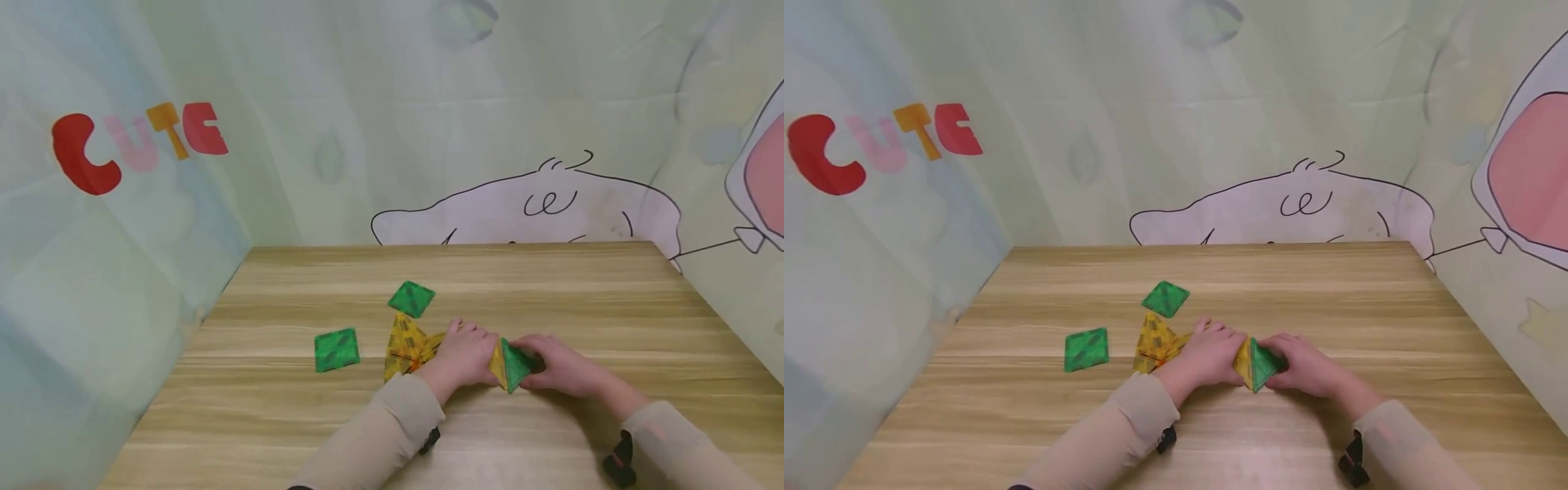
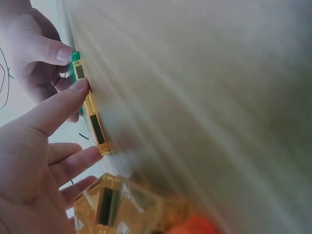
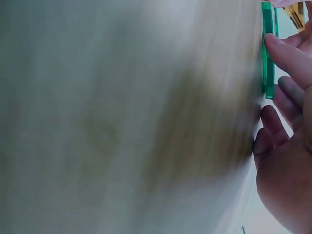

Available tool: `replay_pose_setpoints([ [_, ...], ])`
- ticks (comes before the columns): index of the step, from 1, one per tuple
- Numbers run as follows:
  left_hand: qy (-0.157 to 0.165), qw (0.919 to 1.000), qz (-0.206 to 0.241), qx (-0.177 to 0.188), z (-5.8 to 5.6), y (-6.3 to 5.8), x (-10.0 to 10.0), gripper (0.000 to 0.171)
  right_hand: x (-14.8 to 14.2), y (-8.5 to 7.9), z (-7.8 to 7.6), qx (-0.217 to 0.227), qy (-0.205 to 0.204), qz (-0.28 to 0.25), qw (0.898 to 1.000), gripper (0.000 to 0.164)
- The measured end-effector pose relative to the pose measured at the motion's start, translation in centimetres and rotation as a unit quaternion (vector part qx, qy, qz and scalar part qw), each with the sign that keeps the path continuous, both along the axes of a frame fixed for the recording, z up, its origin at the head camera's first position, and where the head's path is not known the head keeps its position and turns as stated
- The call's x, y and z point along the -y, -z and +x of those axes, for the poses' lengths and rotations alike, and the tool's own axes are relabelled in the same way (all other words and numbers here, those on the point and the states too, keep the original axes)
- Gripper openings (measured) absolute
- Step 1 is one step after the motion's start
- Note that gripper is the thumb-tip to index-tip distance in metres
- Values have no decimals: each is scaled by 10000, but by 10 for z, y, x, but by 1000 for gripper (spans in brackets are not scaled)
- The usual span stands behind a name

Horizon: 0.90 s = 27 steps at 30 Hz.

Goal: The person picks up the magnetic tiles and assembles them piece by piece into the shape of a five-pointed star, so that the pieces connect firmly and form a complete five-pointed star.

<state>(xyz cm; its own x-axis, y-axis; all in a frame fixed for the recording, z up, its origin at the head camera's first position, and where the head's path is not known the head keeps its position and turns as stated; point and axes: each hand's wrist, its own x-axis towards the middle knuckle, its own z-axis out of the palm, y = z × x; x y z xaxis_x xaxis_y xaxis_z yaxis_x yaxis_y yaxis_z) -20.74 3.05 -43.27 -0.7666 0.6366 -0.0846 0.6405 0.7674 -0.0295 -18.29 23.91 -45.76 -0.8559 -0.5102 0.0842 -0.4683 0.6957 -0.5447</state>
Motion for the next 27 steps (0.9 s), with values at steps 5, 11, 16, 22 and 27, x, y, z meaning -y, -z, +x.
replay_pose_setpoints([
  [5, 16, 10000, 40, 6, 0, 1, 0, 74, 0, 1, 3, 1026, 312, -940, 9898, 64],
  [11, 23, 9999, 112, 35, 0, 3, 0, 73, 6, 5, 7, 1922, 588, -2205, 9545, 58],
  [16, 1, 9997, 241, 55, -1, 3, 2, 73, 11, 9, 12, 2109, 1038, -3042, 9232, 53],
  [22, -55, 9981, 569, 228, -1, -2, 3, 77, 11, 11, 16, 2256, 1319, -4030, 8771, 51],
  [27, -145, 9950, 852, 500, -5, -8, 4, 74, 10, 9, 17, 2256, 926, -4577, 8550, 46],
])
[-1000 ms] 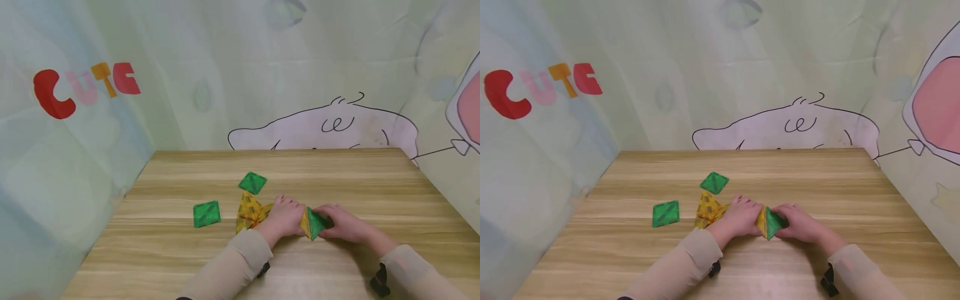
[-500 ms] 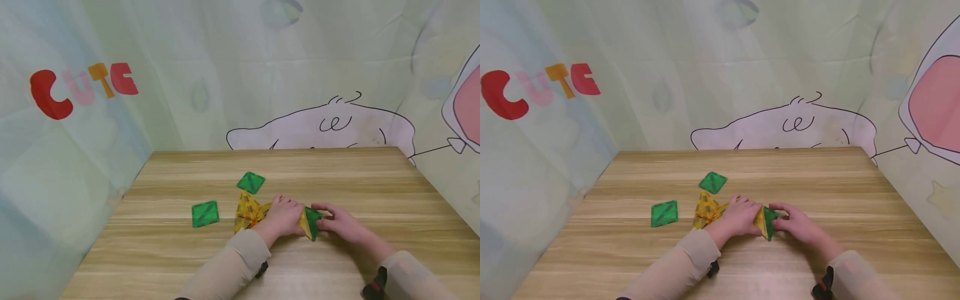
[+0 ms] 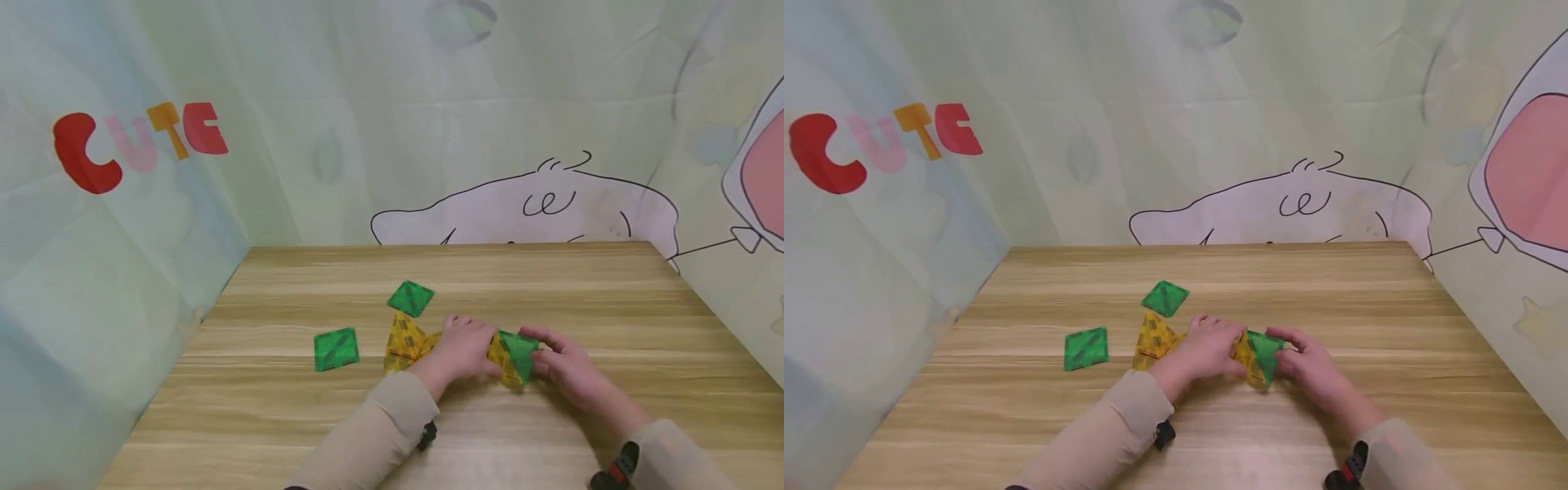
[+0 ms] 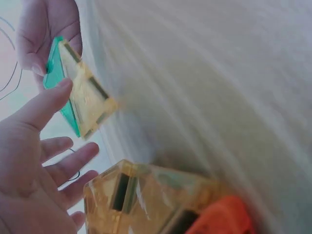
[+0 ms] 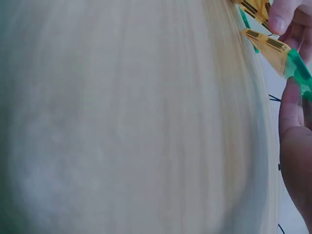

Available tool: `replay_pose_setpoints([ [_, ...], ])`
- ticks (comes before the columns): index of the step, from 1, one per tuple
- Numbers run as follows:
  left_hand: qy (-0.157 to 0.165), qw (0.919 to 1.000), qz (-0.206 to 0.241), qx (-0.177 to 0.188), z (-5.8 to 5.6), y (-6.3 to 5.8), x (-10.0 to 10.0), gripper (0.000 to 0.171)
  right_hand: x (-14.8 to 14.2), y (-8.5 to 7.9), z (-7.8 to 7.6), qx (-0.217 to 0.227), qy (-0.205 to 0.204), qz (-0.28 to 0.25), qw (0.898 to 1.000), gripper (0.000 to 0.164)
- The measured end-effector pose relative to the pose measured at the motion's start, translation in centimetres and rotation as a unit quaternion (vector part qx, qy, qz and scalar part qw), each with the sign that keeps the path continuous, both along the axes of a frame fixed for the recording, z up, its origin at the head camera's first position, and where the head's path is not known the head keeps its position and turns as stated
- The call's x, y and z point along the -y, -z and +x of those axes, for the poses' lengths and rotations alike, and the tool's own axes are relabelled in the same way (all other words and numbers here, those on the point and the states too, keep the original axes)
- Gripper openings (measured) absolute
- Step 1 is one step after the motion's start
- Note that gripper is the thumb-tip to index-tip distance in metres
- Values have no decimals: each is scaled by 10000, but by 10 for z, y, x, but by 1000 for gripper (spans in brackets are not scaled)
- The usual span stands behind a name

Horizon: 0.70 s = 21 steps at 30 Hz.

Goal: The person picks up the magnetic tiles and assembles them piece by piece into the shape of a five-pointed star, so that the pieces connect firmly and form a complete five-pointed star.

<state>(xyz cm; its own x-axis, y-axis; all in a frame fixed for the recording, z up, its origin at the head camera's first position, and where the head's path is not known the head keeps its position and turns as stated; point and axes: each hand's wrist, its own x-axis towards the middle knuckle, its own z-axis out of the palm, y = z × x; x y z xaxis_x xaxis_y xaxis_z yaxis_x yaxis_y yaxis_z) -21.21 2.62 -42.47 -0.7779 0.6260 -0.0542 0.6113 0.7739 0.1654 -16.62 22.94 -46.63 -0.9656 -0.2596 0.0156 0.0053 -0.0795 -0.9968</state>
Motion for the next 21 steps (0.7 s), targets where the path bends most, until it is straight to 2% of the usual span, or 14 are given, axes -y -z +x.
replay_pose_setpoints([
  [5, -72, 9970, 577, 520, -5, -5, 3, 64, 0, -5, 1, -171, -115, -346, 9992, 34],
  [9, 2, 9849, 1388, 1034, -8, -9, 9, 45, 4, -10, -1, -219, -212, -516, 9982, 33],
  [10, 28, 9788, 1633, 1235, -9, -10, 12, 40, 5, -11, -2, -218, -251, -573, 9978, 34],
  [12, 99, 9613, 2158, 1710, -11, -11, 18, 33, 10, -13, -3, -223, -289, -706, 9968, 34],
  [15, 117, 9242, 2949, 2422, -14, -12, 29, 26, 16, -15, -5, -286, -253, -916, 9951, 34],
  [17, 125, 9039, 3321, 2693, -16, -12, 36, 21, 20, -16, -6, -367, -273, -941, 9945, 34],
  [19, 53, 8927, 3555, 2768, -16, -12, 42, 17, 24, -15, -7, -415, -331, -872, 9948, 33],
  [21, -56, 8872, 3698, 2759, -16, -12, 47, 13, 29, -14, -8, -387, -367, -696, 9962, 31],
])
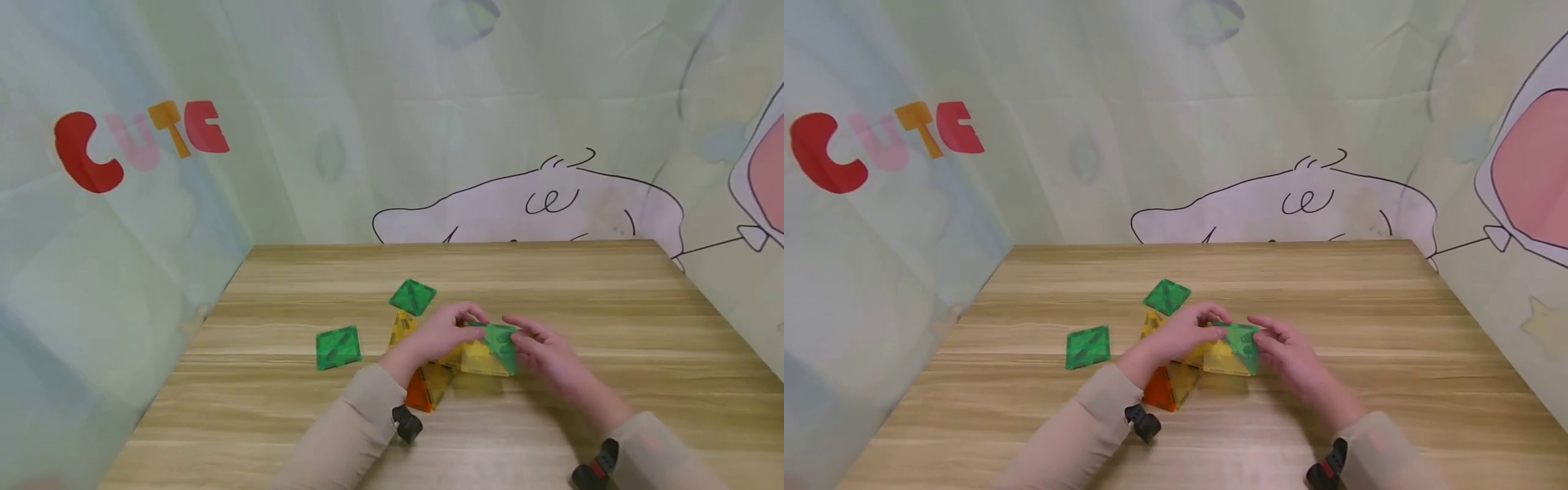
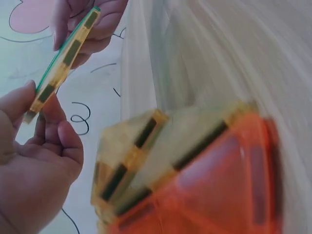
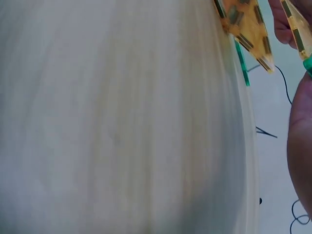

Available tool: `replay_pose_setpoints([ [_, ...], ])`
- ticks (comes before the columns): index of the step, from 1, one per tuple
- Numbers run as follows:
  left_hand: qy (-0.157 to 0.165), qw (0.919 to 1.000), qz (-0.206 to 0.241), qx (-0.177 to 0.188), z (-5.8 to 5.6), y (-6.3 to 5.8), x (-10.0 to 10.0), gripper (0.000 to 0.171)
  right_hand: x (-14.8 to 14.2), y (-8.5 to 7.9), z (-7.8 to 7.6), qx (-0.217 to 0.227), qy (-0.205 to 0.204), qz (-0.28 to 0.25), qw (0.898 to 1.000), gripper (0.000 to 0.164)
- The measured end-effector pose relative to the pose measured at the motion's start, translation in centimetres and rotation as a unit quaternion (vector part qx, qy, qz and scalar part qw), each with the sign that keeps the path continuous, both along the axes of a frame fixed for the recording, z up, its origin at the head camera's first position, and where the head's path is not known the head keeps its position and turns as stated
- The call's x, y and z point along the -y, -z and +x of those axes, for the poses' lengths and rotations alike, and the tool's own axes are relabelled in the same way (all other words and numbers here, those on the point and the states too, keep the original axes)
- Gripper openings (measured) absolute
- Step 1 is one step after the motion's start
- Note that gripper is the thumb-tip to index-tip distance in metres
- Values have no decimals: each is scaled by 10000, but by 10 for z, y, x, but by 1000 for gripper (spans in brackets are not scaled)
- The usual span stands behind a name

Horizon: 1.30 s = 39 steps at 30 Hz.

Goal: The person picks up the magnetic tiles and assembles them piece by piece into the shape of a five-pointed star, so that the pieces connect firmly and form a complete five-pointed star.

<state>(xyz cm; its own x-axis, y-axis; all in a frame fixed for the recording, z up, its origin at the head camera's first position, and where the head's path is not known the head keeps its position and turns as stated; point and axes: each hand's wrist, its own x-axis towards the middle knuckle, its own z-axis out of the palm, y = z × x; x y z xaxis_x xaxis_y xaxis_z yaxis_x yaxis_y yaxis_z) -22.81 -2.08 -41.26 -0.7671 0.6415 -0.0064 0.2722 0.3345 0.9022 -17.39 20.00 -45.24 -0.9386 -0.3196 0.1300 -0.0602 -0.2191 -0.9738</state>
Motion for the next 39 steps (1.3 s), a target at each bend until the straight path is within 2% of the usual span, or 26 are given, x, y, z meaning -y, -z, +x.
replay_pose_setpoints([
  [3, -270, 9995, 169, 36, 1, -2, 5, 11, 7, 0, 0, 89, 1, 390, 9992, 38],
  [7, -621, 9973, 400, -11, 0, 0, 9, 11, 16, -2, 1, 284, 13, 830, 9961, 62],
  [9, -772, 9961, 423, -36, -1, 2, 12, 12, 20, -4, 1, 354, -15, 934, 9950, 69],
  [10, -786, 9958, 460, -61, -3, 5, 14, 12, 22, -4, 1, 367, -40, 967, 9946, 72],
  [15, -892, 9949, 457, -73, -4, 5, 21, 13, 28, -3, 0, 269, -100, 1010, 9945, 78],
  [17, -905, 9955, 263, -121, -4, 4, 24, 13, 29, -2, 1, 228, -93, 1004, 9946, 77],
  [19, -822, 9964, 2, -187, -3, 3, 29, 12, 30, -1, 2, 173, -81, 954, 9953, 75],
  [22, -453, 9980, -301, -321, -1, 2, 38, 17, 31, 2, 5, 113, -84, 752, 9971, 68],
  [25, 20, 9979, -469, -445, 1, 0, 48, 25, 33, 5, 8, 48, -193, 418, 9989, 51],
  [28, 336, 9951, -768, -525, 3, -2, 58, 30, 36, 7, 11, 62, -361, 219, 9991, 29],
  [33, 559, 9866, -1359, -702, 6, -2, 67, 31, 42, 10, 18, 374, -498, 157, 9979, 15],
  [39, 772, 9808, -1488, -994, 7, 2, 69, 28, 46, 13, 23, 620, -778, 43, 9950, 15],
])
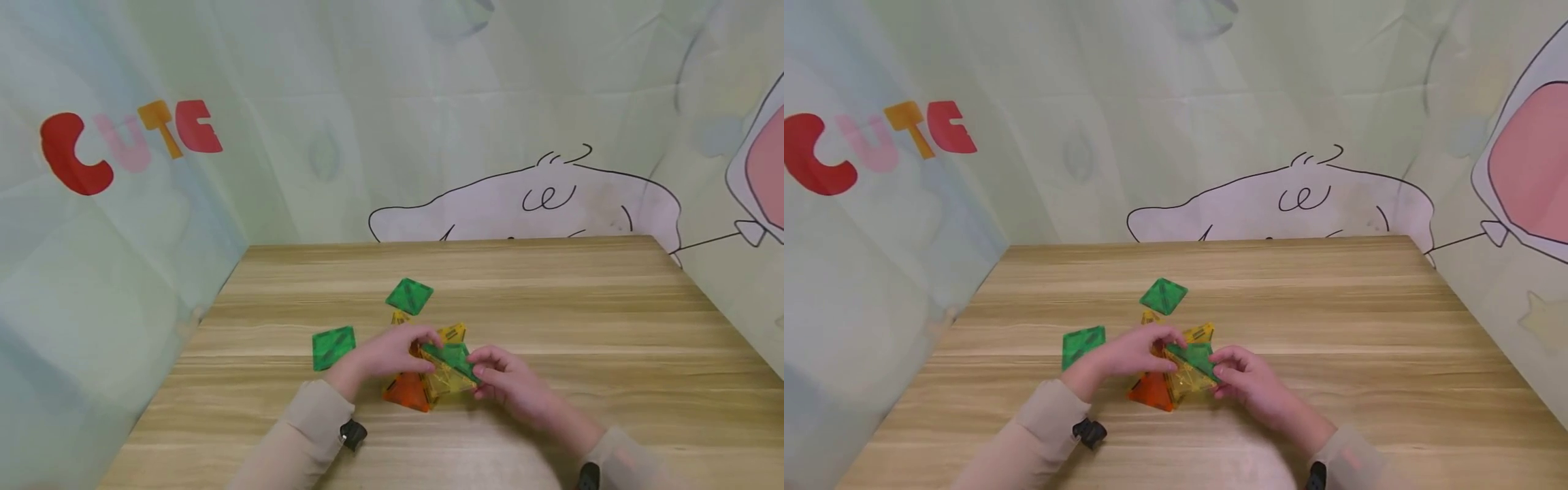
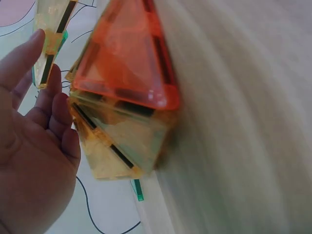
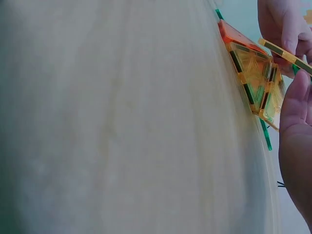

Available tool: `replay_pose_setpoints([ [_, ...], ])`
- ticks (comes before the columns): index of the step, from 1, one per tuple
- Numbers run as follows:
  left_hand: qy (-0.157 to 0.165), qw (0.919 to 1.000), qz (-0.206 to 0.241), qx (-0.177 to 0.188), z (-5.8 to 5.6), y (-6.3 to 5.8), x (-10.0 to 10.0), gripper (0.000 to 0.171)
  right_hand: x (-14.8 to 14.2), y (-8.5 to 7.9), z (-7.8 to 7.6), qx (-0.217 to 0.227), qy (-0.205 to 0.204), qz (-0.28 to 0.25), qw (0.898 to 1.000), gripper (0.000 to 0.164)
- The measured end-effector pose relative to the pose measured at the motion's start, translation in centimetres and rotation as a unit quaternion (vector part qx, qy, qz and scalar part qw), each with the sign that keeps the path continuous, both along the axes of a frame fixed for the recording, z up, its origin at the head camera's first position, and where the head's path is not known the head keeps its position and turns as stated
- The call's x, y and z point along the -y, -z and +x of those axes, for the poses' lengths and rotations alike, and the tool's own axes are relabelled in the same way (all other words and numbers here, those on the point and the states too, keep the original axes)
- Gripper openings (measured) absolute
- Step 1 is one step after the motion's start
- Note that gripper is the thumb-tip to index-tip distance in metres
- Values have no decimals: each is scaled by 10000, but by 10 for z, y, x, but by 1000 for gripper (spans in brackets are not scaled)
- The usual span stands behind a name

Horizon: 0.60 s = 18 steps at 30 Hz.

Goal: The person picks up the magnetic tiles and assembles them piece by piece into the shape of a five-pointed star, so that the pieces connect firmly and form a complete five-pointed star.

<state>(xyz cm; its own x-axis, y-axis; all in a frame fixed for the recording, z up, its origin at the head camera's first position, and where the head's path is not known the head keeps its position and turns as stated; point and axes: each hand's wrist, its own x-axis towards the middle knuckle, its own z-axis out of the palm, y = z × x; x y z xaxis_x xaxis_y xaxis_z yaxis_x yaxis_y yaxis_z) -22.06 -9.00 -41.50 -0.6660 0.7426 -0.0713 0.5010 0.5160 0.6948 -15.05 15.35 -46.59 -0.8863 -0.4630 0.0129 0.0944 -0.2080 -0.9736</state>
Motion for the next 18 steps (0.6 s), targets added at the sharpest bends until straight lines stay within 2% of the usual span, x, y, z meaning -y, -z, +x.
replay_pose_setpoints([
  [6, 94, 9979, -308, -558, 6, 1, 3, 26, 0, 3, 4, 186, -266, -38, 9995, 24],
  [9, 123, 9931, -550, -1028, 10, 0, 3, 23, 1, 4, 7, 319, -400, -89, 9987, 27],
  [13, 134, 9863, -725, -1477, 13, 0, 4, 19, 3, 8, 8, 513, -569, -185, 9969, 26],
  [18, 131, 9837, -744, -1631, 11, 4, 6, 18, 4, 12, 8, 585, -650, -239, 9959, 26],
])
